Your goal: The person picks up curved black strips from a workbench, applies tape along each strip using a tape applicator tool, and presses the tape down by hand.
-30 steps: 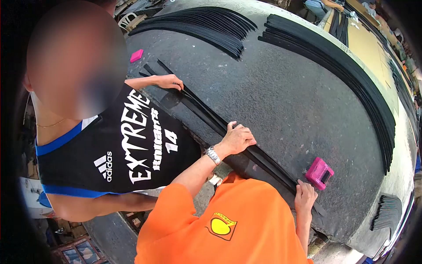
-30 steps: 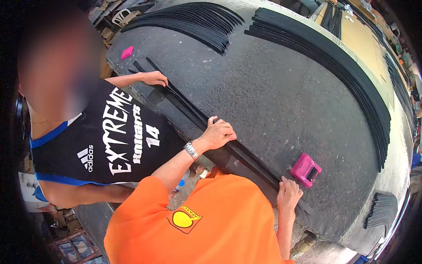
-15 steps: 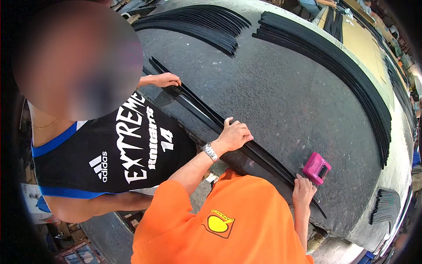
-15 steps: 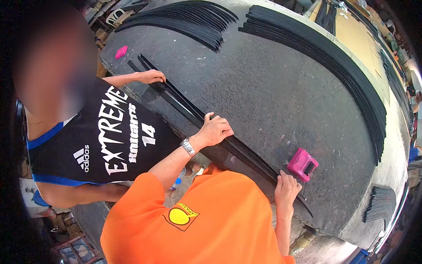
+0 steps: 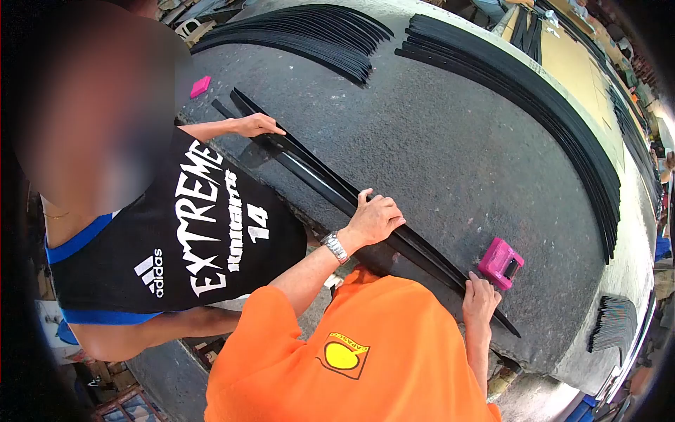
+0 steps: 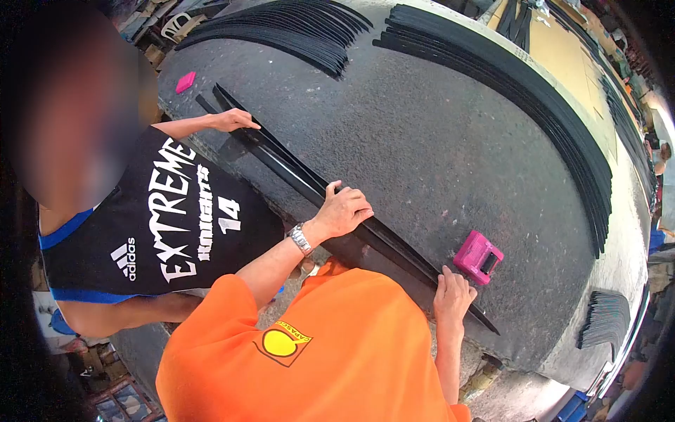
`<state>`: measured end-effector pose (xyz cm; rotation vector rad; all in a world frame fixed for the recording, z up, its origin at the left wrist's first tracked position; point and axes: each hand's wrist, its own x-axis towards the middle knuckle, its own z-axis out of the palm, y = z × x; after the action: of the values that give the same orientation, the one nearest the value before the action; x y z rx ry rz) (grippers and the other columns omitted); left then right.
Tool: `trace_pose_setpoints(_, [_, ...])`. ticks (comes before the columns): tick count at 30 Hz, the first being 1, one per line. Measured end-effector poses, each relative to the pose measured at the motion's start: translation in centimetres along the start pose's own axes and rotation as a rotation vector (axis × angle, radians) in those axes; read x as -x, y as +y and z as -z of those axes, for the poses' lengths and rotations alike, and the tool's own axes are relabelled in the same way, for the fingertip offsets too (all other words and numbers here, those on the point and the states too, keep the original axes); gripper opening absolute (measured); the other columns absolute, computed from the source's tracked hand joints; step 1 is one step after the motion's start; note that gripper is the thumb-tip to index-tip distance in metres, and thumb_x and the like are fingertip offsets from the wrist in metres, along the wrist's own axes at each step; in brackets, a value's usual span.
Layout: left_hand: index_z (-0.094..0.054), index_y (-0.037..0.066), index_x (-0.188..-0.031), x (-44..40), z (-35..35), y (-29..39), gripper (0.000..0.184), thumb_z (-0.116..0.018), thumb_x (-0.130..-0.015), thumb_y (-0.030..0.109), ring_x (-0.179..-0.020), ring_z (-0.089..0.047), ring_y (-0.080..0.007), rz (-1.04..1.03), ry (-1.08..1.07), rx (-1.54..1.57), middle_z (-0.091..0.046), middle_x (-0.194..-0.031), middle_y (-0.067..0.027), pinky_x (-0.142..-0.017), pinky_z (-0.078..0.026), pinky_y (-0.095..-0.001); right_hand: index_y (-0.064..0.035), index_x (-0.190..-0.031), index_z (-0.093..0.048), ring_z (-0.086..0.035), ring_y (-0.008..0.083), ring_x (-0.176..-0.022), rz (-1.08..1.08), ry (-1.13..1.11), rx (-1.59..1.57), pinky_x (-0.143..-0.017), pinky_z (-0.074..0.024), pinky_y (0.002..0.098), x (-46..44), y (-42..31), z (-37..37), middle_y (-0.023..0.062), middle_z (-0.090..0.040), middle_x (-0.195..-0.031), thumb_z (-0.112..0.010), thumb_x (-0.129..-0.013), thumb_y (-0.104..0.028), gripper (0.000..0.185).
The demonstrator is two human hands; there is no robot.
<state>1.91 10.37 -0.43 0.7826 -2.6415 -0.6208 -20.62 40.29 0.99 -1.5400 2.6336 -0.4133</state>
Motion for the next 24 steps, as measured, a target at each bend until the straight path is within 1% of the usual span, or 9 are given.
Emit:
trace_pose_setpoints(9, [-0.076,0.019,-0.091,-0.27,-0.21,-0.16,0.014,-0.07,-0.095,0.031,-0.103,-0.063,-0.0203,0.009,-0.001,0.009,-0.067,-0.097,0.0019,-0.111,-0.027,-0.0575,-0.0147,-0.121,-0.072,-0.064,0.0251,-0.094,-0.008,0.006,-0.012,-0.082,-0.0394,0.0441,-0.22,0.05,-0.2,0.0031,-0.068,-0.097,-0.064,-0.098,-0.023,0.026])
trace_pose_setpoints(12, [-0.076,0.018,-0.089,-0.46,0.03,-0.18,0.019,-0.069,-0.095,0.034,-0.104,-0.063,-0.0218,0.003,-0.019,-0.004,-0.068,-0.098,0.0011,-0.111,-0.029,-0.0582,-0.0146,-0.121,-0.072,-0.065,0.0251,-0.095,-0.025,-0.003,-0.014,-0.082,-0.0395,0.0442,-0.27,-0.12,-0.23,0.003,-0.069,-0.098,-0.065,-0.098,-0.023,0.026])
trace_pose_setpoints(15, [-0.076,0.018,-0.092,-0.44,0.25,-0.14,0.018,-0.07,-0.095,0.034,-0.106,-0.063,-0.0215,0.014,-0.044,0.008,-0.068,-0.102,0.0015,-0.111,-0.029,-0.0579,-0.0145,-0.122,-0.072,-0.064,0.025,-0.096,-0.034,-0.008,-0.015,-0.084,-0.0396,0.0441,-0.27,-0.34,-0.03,0.0032,-0.069,-0.099,-0.066,-0.097,-0.023,0.027])
trace_pose_setpoints(18, [-0.076,0.019,-0.097,0.0,-0.35,0.04,0.016,-0.071,-0.094,0.033,-0.108,-0.061,-0.021,-0.017,0.051,0.051,-0.067,-0.105,0.0019,-0.112,-0.028,-0.0574,-0.0142,-0.124,-0.071,-0.064,0.0252,-0.098,-0.04,-0.022,-0.012,-0.086,-0.0395,0.0442,-0.12,-0.36,-0.04,0.0037,-0.068,-0.101,-0.067,-0.096,-0.023,0.03])
trace_pose_setpoints(21, [-0.076,0.019,-0.101,0.15,-0.47,0.08,0.016,-0.072,-0.093,0.033,-0.11,-0.06,-0.0206,-0.045,0.026,-0.001,-0.066,-0.107,0.002,-0.113,-0.028,-0.0571,-0.014,-0.127,-0.07,-0.063,0.0256,-0.1,-0.044,-0.034,-0.016,-0.088,-0.0394,0.0447,-0.15,-0.59,0.16,0.0042,-0.068,-0.103,-0.07,-0.094,-0.023,0.034])
trace_pose_setpoints(24, [-0.075,0.02,-0.106,-0.14,-0.62,0.03,0.019,-0.075,-0.091,0.032,-0.112,-0.061,-0.0213,-0.025,-0.022,0.011,-0.068,-0.108,0.0021,-0.114,-0.025,-0.0575,-0.0138,-0.129,-0.068,-0.063,0.0259,-0.101,-0.063,-0.049,-0.013,-0.089,-0.0394,0.0454,-0.04,-0.21,-0.19,0.0045,-0.067,-0.103,-0.072,-0.092,-0.022,0.038])
